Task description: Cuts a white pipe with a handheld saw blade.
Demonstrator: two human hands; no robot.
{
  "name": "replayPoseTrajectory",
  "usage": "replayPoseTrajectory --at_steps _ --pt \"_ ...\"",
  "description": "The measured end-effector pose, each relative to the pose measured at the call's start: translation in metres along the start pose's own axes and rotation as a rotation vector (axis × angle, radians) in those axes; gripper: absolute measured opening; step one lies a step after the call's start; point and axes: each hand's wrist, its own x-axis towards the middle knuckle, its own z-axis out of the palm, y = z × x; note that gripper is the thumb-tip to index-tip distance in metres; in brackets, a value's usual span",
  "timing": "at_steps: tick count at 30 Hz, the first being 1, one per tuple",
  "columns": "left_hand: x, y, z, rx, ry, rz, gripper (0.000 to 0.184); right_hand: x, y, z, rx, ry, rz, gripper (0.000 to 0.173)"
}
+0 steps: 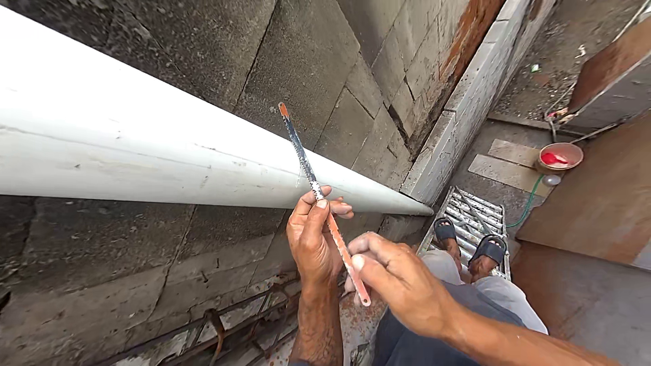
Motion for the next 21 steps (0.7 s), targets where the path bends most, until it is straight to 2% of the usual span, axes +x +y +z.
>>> replayPoseTrajectory --at_steps 3,5,8,10,17,21 --pt "0.003 0.001 -0.009 0.001 -0.016 -0.002 0.03 0.006 -0.003 0.029 0.035 0.04 0.019 0.022" --pt "0.004 0.002 -0.014 -0.026 -0.042 -0.028 0.03 0.01 -0.002 0.048 0.027 0.144 0.02 0.017" --pt "0.005 0.007 -0.02 -0.119 -0.114 -0.101 0.031 0.014 -0.003 0.076 0.001 0.34 0.032 0.019" --pt "0.005 0.009 -0.022 -0.217 -0.161 -0.146 0.031 0.016 -0.005 0.086 -0.019 0.406 0.023 0.023" --pt "-0.001 0.01 -0.033 -0.617 -0.228 -0.388 0.038 0.018 -0.017 0.103 -0.035 0.428 0.079 0.029" --pt "0.002 0.004 -0.036 -0.919 -0.327 -0.469 0.038 0.022 -0.012 0.104 -0.128 0.465 0.018 0.029"
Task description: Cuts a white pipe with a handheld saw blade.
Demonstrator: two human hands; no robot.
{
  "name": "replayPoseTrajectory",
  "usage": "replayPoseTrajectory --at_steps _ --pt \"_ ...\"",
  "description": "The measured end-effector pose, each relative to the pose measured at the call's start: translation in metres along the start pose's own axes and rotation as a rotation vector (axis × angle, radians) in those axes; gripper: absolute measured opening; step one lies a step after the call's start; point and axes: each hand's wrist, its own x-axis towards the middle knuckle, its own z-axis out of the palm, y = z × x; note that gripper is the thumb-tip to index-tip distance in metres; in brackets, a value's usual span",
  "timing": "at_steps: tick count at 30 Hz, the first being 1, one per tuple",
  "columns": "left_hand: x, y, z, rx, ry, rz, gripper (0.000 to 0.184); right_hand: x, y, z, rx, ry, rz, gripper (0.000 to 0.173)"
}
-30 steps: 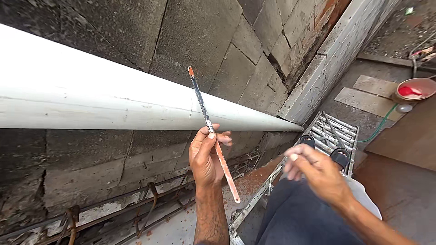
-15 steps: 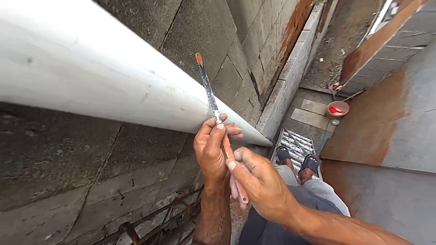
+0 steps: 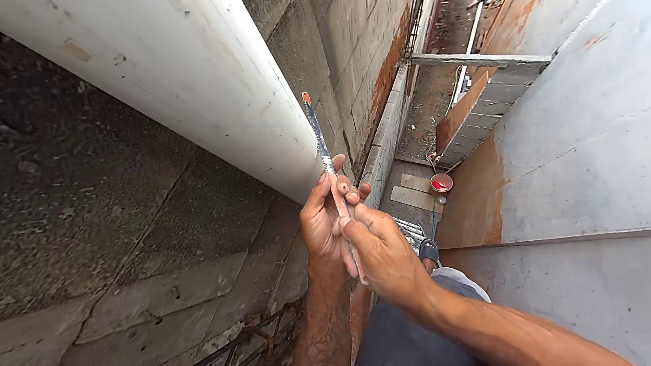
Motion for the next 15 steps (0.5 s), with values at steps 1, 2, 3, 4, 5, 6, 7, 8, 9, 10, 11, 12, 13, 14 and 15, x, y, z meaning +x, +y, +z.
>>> replayPoseTrajectory --at_steps 1,2,3,4,5,6,7,8,9,10,11,12,13,14,15 --pt "0.0 -0.002 -0.002 -0.054 -0.026 -0.006 0.039 0.002 0.002 0.0 -0.036 0.017 -0.015 0.03" --pt "0.0 -0.003 -0.005 -0.084 -0.051 -0.011 0.039 0.005 0.004 -0.001 -0.061 0.03 -0.024 0.033" --pt "0.0 -0.004 -0.009 -0.098 -0.083 -0.02 0.038 0.009 0.005 -0.001 -0.07 0.037 -0.024 0.036" --pt "0.002 -0.004 -0.014 -0.09 -0.123 -0.027 0.038 0.016 0.004 -0.002 -0.071 0.042 -0.027 0.04" --pt "0.006 -0.003 -0.018 -0.071 -0.169 -0.033 0.038 0.023 0.003 -0.001 -0.066 0.047 -0.035 0.043" --pt "0.011 -0.001 -0.021 -0.055 -0.207 -0.039 0.037 0.031 0.0 0.0 -0.08 0.046 -0.042 0.044" --pt "0.017 0.001 -0.022 -0.026 -0.231 -0.036 0.038 0.038 -0.002 0.0 -0.102 0.039 -0.043 0.044" --pt "0.023 0.002 -0.024 0.001 -0.25 -0.03 0.04 0.046 -0.003 0.001 -0.102 0.025 -0.036 0.042" --pt "0.027 0.003 -0.025 0.018 -0.265 -0.026 0.043 0.052 -0.005 0.002 -0.088 0.015 -0.018 0.041" --pt "0.028 0.003 -0.026 0.025 -0.277 -0.021 0.044 0.054 -0.005 0.003 -0.074 0.02 -0.006 0.041" --pt "0.025 0.002 -0.025 0.023 -0.28 -0.011 0.043 0.052 -0.004 0.005 -0.086 0.032 -0.014 0.04" --pt "0.016 0.0 -0.023 0.004 -0.267 -0.006 0.04 0.043 -0.002 0.006 -0.138 0.049 -0.033 0.04" --pt "0.001 -0.003 -0.022 -0.005 -0.232 -0.001 0.037 0.027 0.001 0.007 -0.213 0.061 -0.059 0.038" --pt "-0.015 -0.007 -0.02 -0.038 -0.191 0.002 0.032 0.009 0.003 0.007 -0.286 0.071 -0.094 0.036" --pt "-0.025 -0.01 -0.017 -0.104 -0.158 0.005 0.027 -0.004 0.003 0.008 -0.314 0.084 -0.112 0.034"
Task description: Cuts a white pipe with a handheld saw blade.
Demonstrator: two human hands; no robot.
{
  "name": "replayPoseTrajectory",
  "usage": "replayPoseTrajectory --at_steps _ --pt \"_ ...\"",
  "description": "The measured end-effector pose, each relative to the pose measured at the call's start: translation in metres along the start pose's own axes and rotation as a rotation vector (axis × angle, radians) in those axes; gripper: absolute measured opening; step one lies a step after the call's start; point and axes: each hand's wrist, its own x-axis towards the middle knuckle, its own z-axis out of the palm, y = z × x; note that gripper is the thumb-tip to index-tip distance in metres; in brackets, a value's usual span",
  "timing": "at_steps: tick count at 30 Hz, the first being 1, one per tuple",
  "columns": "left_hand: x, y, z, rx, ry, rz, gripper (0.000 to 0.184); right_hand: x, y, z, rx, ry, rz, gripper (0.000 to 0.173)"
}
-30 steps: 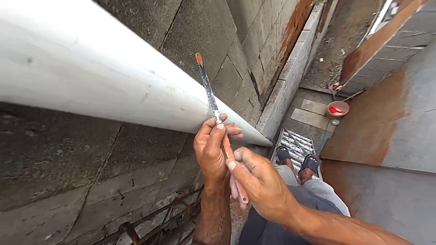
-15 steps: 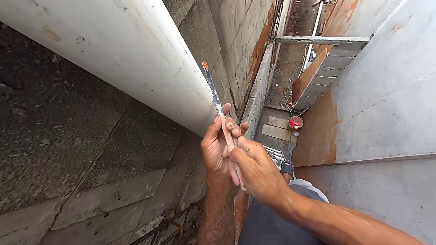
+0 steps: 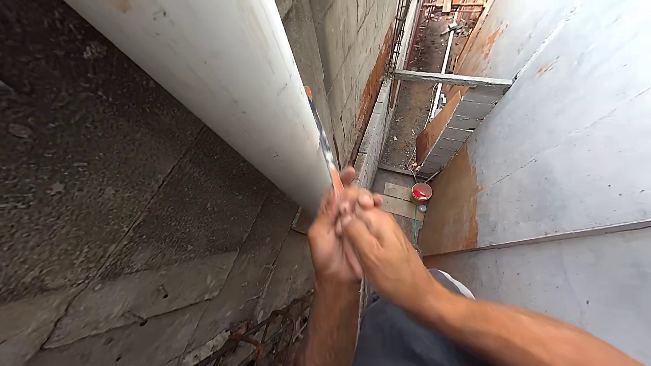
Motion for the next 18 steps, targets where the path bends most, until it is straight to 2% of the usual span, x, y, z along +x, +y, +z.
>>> replayPoseTrajectory --at_steps 2,5,7,13,18 --pt "-0.006 -0.003 -0.001 -0.061 -0.02 -0.017 0.024 -0.006 -0.001 -0.001 0.058 0.001 0.026 0.035" --pt "0.029 0.005 -0.014 0.088 -0.128 -0.032 0.037 0.034 0.002 -0.002 0.107 -0.037 0.077 0.041" --pt "0.042 0.008 -0.016 0.14 -0.14 -0.016 0.041 0.052 0.005 0.001 0.129 -0.04 0.1 0.041" --pt "-0.005 -0.011 -0.008 -0.148 0.0 -0.006 0.027 -0.004 0.012 -0.006 0.131 -0.048 0.045 0.035" --pt "0.05 0.005 -0.023 0.027 -0.184 -0.002 0.039 0.055 0.005 0.002 0.109 -0.01 0.042 0.042"
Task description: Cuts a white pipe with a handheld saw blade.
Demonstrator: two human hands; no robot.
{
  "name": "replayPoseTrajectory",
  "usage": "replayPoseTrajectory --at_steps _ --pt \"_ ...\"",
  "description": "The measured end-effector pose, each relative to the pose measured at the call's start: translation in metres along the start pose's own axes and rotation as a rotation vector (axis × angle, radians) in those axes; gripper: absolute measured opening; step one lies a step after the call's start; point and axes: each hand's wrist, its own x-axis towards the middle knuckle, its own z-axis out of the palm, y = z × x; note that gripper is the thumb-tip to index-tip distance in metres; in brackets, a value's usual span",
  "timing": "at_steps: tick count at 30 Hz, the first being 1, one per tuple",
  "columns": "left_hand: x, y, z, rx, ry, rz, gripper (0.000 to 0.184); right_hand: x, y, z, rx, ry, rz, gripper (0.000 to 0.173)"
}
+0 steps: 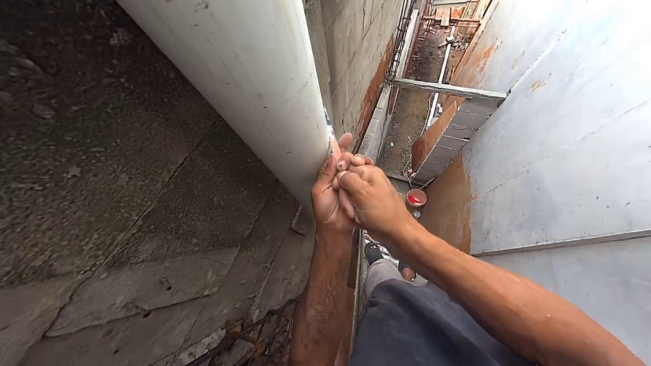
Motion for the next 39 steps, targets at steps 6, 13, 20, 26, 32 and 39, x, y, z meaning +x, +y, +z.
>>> replayPoseTrajectory --at_steps 6,13,20,26,32,39 --pt "-0.048 -0.016 0.018 -0.154 0.093 -0.008 0.028 -0.059 0.009 -0.004 -0.064 0.012 -0.05 0.032" --pt "-0.027 -0.007 0.01 0.022 0.086 0.004 0.037 -0.033 0.006 -0.002 -0.085 -0.003 -0.031 0.039" --pt "-0.009 -0.004 0.0 0.075 0.045 0.001 0.038 -0.012 0.003 -0.002 -0.031 0.008 0.004 0.045" --pt "-0.051 -0.021 0.024 -0.12 0.129 0.048 0.027 -0.066 0.013 -0.01 -0.052 -0.013 -0.069 0.031" --pt "0.003 -0.003 0.005 0.056 0.062 0.033 0.039 0.0 0.0 -0.003 -0.029 -0.008 -0.015 0.045" --pt "-0.043 -0.02 0.019 0.002 0.158 0.031 0.029 -0.053 0.013 -0.012 -0.053 -0.02 -0.042 0.034"
